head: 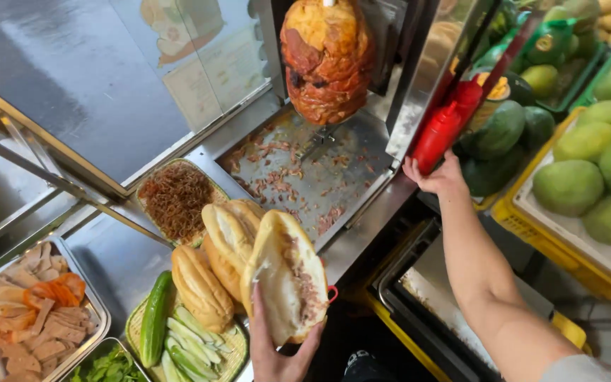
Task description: Preparing multiple Vietnamese banh mi sandwiches by adding pate, sauces, meats, and vegetables.
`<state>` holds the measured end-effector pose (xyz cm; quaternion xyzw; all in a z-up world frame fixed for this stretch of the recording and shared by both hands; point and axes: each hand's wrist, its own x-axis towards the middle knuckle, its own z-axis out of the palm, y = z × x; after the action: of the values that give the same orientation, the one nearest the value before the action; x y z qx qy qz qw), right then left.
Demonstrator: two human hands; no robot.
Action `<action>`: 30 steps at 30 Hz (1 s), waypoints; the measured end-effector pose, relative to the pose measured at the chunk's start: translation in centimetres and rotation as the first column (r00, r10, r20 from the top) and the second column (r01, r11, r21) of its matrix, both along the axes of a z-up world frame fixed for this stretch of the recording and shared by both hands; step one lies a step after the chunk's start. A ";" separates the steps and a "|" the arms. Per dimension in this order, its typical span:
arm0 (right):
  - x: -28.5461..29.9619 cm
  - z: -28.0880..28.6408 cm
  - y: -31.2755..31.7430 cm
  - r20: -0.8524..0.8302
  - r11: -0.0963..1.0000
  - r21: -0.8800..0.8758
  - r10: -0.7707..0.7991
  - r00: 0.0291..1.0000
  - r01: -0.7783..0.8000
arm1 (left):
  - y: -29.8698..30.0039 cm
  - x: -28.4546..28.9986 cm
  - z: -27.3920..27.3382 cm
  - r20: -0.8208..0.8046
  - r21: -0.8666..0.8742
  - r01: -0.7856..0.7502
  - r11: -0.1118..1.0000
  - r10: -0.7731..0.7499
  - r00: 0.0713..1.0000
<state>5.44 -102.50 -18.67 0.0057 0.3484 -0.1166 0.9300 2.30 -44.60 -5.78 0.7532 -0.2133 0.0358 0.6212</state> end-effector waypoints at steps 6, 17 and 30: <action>0.1 -0.9 -0.1 0.085 0.976 0.163 -0.159 0.984 0.144 | -5.2 0.4 1.0 -0.134 0.020 0.042 0.999 -0.039 0.990; -7.7 20.7 24.6 0.250 0.428 -0.893 0.216 0.944 0.139 | -7.4 0.9 -2.7 -0.163 -0.079 -0.019 0.997 0.006 0.987; -9.5 23.5 33.3 -0.073 -0.398 -0.917 0.252 0.965 0.034 | -4.2 0.3 -2.8 -0.129 -0.107 -0.002 0.994 -0.012 0.992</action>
<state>-4.09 -69.16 4.87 -0.7939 0.0123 -0.2585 0.5502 2.55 -48.82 -8.56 0.7190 -0.1722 -0.0031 0.6733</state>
